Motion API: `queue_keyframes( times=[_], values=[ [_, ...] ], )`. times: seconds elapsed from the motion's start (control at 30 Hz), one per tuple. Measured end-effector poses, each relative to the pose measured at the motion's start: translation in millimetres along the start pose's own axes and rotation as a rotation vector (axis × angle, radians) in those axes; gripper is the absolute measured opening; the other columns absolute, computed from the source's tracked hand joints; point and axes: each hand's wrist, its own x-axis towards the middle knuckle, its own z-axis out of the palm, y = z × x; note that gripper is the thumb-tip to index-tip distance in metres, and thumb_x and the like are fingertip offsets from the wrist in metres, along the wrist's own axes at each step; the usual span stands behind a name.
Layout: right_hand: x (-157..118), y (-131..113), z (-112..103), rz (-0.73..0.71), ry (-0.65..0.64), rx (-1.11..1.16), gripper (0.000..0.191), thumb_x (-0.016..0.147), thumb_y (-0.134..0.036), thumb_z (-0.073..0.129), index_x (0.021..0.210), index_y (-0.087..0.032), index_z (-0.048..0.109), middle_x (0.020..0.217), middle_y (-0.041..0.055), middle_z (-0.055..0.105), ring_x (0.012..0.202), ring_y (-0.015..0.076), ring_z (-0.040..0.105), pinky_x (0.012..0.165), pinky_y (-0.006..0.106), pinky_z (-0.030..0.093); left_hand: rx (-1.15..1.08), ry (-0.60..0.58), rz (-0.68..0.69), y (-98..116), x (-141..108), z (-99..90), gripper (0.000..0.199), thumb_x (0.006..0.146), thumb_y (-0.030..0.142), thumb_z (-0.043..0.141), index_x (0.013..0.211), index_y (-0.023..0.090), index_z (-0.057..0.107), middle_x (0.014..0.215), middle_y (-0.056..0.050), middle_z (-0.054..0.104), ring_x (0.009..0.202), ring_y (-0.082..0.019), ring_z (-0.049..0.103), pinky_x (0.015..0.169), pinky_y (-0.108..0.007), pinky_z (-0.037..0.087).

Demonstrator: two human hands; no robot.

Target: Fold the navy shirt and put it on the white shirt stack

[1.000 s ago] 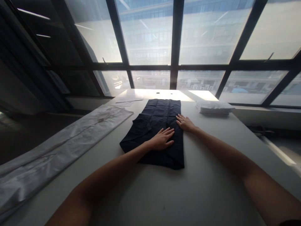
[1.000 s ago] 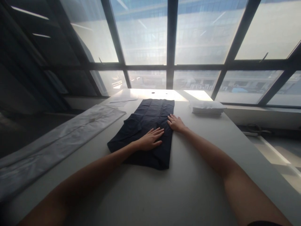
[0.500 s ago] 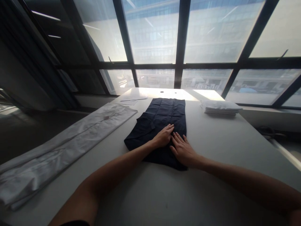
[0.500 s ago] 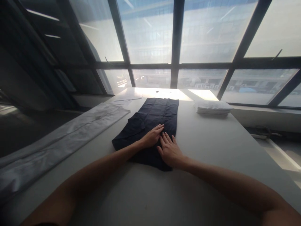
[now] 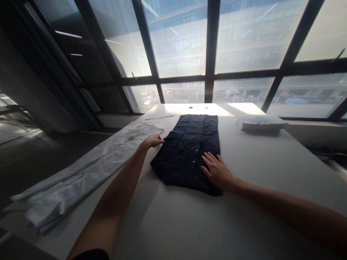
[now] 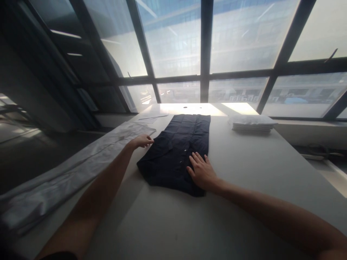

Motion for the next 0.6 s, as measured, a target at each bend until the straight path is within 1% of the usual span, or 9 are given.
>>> queue_keyframes(
  times=[0.03,0.1,0.2,0.3,0.37,0.4,0.5,0.6],
  values=[
    [0.4,1.0,0.5,0.008,0.005,0.0,0.062,0.103,-0.046,0.036,0.155,-0.013,0.042,0.164,0.0128,0.03,0.155,0.026,0.021,0.126,0.051,0.014,-0.101,-0.032,-0.049,-4.6,0.0,0.5,0.03,0.071,0.041,0.083,0.071,0.014,0.07,0.065,-0.007,0.069,0.071,-0.024,0.07,0.068,-0.03,0.055],
    [1.0,2.7,1.1,0.015,0.007,-0.002,0.062,0.103,-0.046,0.037,0.155,-0.013,0.043,0.164,0.0125,0.031,0.155,0.0259,0.021,0.126,0.052,0.014,-0.272,-0.085,-0.108,-9.2,-0.9,2.9,0.035,0.065,0.042,0.089,0.071,0.014,0.069,0.065,-0.006,0.069,0.067,-0.02,0.068,0.064,-0.027,0.055],
    [1.1,3.3,0.7,0.02,0.0,-0.01,0.062,0.103,-0.046,0.037,0.155,-0.014,0.042,0.165,0.0126,0.03,0.155,0.026,0.021,0.125,0.052,0.013,-0.372,-0.141,-0.128,-10.9,-1.3,3.2,0.041,0.058,0.043,0.094,0.075,0.013,0.071,0.073,-0.007,0.071,0.068,-0.017,0.067,0.061,-0.023,0.053],
    [0.8,2.4,-0.4,0.023,-0.008,-0.023,0.062,0.103,-0.046,0.037,0.155,-0.013,0.042,0.165,0.0128,0.03,0.155,0.0261,0.021,0.125,0.053,0.013,-0.484,-0.2,-0.132,-14.0,0.0,1.5,0.046,0.055,0.045,0.096,0.08,0.014,0.073,0.073,-0.005,0.068,0.062,-0.013,0.062,0.05,-0.018,0.043],
    [0.6,1.9,-0.9,0.021,-0.011,-0.027,0.061,0.103,-0.046,0.036,0.155,-0.014,0.043,0.165,0.0123,0.03,0.155,0.026,0.021,0.125,0.054,0.013,-0.569,-0.264,-0.074,-17.2,0.7,2.8,0.048,0.056,0.047,0.095,0.083,0.015,0.072,0.071,-0.001,0.065,0.057,-0.009,0.056,0.046,-0.017,0.036],
    [0.6,1.8,-1.0,0.02,-0.013,-0.026,0.061,0.104,-0.047,0.035,0.154,-0.014,0.043,0.165,0.012,0.031,0.155,0.026,0.021,0.125,0.054,0.012,-0.609,-0.296,-0.036,-18.5,0.7,4.5,0.048,0.057,0.047,0.095,0.083,0.016,0.071,0.07,0.0,0.064,0.056,-0.008,0.054,0.046,-0.017,0.035],
    [0.5,2.1,-1.2,0.015,-0.015,-0.026,0.061,0.104,-0.048,0.034,0.154,-0.015,0.044,0.165,0.0115,0.03,0.155,0.0257,0.021,0.125,0.054,0.012,-0.684,-0.334,0.101,-19.4,-1.3,12.2,0.048,0.061,0.047,0.093,0.091,0.016,0.071,0.071,0.002,0.063,0.057,-0.008,0.053,0.049,-0.017,0.038],
    [0.7,2.8,-1.0,0.011,-0.011,-0.025,0.061,0.104,-0.048,0.034,0.154,-0.015,0.045,0.165,0.0125,0.031,0.155,0.026,0.021,0.125,0.054,0.012,-0.754,-0.322,0.228,-14.2,-5.1,19.1,0.052,0.067,0.044,0.089,0.109,0.017,0.07,0.083,-0.002,0.07,0.066,-0.012,0.061,0.054,-0.019,0.044]
  ],
)
